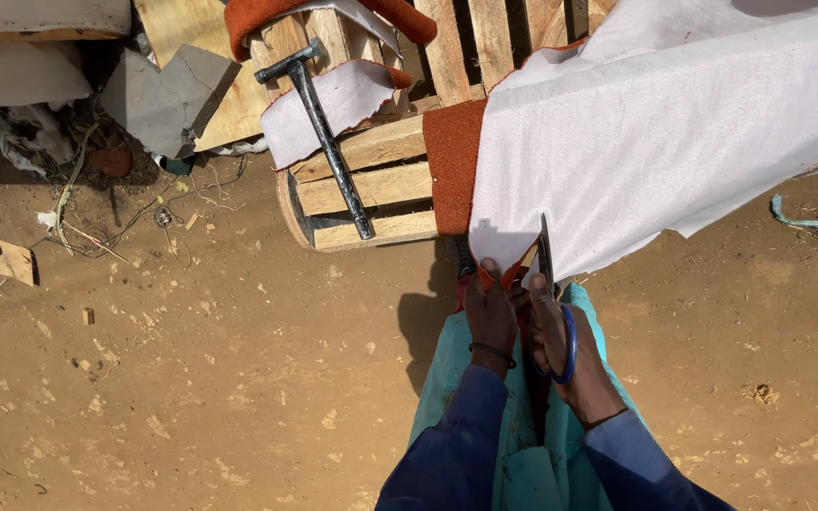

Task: Cutting fabric with scissors on a wooden pallet

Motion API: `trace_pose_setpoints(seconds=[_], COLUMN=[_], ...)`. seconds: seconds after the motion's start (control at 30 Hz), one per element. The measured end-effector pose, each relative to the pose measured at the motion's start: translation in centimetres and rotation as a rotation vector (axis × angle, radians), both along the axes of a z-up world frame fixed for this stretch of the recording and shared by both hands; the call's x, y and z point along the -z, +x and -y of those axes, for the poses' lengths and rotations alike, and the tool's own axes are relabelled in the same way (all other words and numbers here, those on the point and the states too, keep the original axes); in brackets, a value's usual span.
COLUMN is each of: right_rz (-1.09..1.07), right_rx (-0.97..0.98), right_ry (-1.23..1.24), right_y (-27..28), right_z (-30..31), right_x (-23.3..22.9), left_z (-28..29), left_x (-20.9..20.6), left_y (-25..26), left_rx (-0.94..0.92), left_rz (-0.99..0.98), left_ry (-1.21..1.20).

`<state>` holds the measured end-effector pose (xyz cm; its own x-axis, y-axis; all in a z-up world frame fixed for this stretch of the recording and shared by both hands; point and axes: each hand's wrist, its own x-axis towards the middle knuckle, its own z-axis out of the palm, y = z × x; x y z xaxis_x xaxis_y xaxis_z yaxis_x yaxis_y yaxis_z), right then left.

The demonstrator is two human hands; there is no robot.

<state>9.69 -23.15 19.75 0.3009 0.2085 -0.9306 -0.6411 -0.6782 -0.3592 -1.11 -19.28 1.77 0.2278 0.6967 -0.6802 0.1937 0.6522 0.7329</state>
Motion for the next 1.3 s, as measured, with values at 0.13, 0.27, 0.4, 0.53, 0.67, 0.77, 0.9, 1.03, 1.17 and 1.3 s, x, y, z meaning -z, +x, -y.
trace_pose_setpoints(seconds=[0.13,0.27,0.4,0.53,0.67,0.77,0.9,1.03,1.17,1.3], right_rz=[-0.046,0.027,0.066,0.043,0.122,0.121,0.077,0.13,0.158,0.176], right_rx=[0.04,0.005,-0.021,0.03,-0.061,-0.068,-0.097,-0.079,-0.107,-0.088], right_ry=[0.024,0.054,0.035,0.107,0.127,0.089,0.086,0.101,0.058,0.095], right_y=[0.9,1.6,1.9,3.4,4.3,4.5,5.9,6.2,7.0,7.8], right_z=[-1.5,-1.6,-2.6,-4.7,-3.6,-4.6,-6.8,-5.1,-6.3,-6.8], right_x=[1.8,1.7,1.0,0.4,1.9,1.1,0.3,3.2,2.3,4.6], left_z=[-0.6,0.1,-0.4,-0.1,0.3,0.6,1.5,-0.5,-0.4,-0.6], left_x=[-1.9,-0.8,-3.6,-4.3,-3.7,-3.2,-1.0,-4.9,-4.8,-5.8], left_y=[-0.1,-0.9,0.1,0.0,0.0,-0.5,-1.2,0.3,-0.1,-0.5], left_rx=[0.004,-0.064,-0.059,0.062,-0.002,-0.025,-0.071,-0.154,-0.128,-0.131], left_rz=[-0.025,0.015,0.053,-0.012,0.004,0.025,0.085,0.143,0.16,0.172], left_ry=[0.049,0.001,0.037,0.105,0.073,0.041,-0.047,-0.088,-0.09,-0.109])
